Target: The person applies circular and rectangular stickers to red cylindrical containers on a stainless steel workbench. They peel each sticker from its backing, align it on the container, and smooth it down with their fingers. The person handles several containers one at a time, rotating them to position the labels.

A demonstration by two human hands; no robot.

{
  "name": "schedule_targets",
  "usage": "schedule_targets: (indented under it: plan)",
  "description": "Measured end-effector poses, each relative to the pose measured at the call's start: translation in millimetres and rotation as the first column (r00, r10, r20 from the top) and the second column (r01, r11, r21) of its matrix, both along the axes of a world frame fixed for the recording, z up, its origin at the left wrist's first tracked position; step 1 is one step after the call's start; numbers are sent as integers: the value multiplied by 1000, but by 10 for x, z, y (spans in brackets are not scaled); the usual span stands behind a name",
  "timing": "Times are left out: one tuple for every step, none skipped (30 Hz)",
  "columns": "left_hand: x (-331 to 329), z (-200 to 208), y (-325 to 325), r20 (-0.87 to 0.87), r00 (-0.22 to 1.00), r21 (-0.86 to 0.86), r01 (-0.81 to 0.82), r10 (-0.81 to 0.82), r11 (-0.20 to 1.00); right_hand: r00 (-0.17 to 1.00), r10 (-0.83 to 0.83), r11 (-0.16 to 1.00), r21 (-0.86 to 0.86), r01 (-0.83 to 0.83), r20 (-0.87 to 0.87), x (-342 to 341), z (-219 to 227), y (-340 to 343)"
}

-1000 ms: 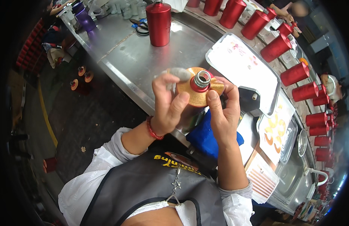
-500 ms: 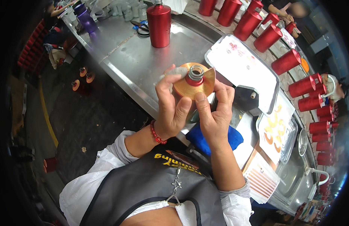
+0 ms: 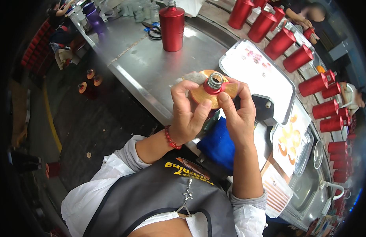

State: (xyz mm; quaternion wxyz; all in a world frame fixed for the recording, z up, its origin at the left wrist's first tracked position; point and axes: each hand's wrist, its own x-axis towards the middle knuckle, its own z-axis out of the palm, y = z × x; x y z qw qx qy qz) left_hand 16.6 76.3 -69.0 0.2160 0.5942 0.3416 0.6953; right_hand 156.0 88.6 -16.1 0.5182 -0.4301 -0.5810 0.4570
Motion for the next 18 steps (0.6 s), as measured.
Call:
schedule_targets:
  plan:
    - [-23, 4, 14, -43, 998, 53, -40, 43, 998, 999, -12, 1000, 11, 12, 29, -17, -5, 9]
    - [-67, 2, 33, -82, 992, 105, -90, 99, 990, 999, -26, 999, -22, 27, 18, -18, -27, 11]
    - [-120, -35, 56, -187, 964, 184, -152, 187, 971, 1000, -16, 999, -50, 16, -9, -11, -62, 39]
    - [-146, -40, -41, -349, 910, 111, -198, 225, 974, 999, 0, 997, -79, -3, -35, 10, -93, 51]
    - [-174, 30, -112, -502, 837, 94, -197, 218, 976, 999, -12, 997, -71, 9, -47, 3, -107, 55]
    - [-111, 44, -166, -556, 812, 26, -196, 177, 980, 998, -24, 998, -63, 20, -60, 39, -122, 34]
    - [-67, 164, -232, -485, 840, 102, -221, 243, 970, 997, -1, 1000, -15, 0, -72, 146, -196, 61]
    - [-15, 169, -207, -430, 870, 142, -198, 240, 970, 999, -33, 998, -57, 31, -21, 178, -183, 77]
    - [78, 127, -144, -361, 922, 141, -98, 144, 985, 996, -92, 995, -40, 92, 9, 161, -148, 44]
    - [94, 70, -84, -322, 945, 129, -7, 49, 992, 986, -160, 987, -21, 161, 42, 161, -115, 15]
    - [50, 14, -65, -304, 953, 117, 29, 8, 993, 995, -99, 993, -62, 98, -11, 123, -98, 17]
    - [35, 14, 0, -268, 960, 104, 108, -76, 989, 994, -96, 991, -101, 91, -48, 158, -66, 4]
    - [27, 11, -9, -300, 954, 123, 41, -2, 992, 995, -100, 992, -72, 101, 12, 176, -58, 9]
    - [7, 55, -61, -340, 938, 142, -15, 64, 990, 992, -115, 992, -43, 118, 60, 169, -84, 7]
    - [5, 72, -105, -378, 917, 163, -67, 125, 984, 993, -103, 993, 57, 99, 64, 141, -126, 25]
    - [51, 47, -118, -365, 920, 177, -82, 143, 981, 997, -57, 997, 56, 53, 60, 137, -130, 46]
    - [113, 55, -134, -353, 922, 191, -92, 156, 977, 998, -19, 998, 54, 16, 57, 176, -116, 61]
    - [131, 58, -135, -322, 929, 209, -117, 181, 971, 998, 20, 998, 52, -22, 56, 201, -104, 71]
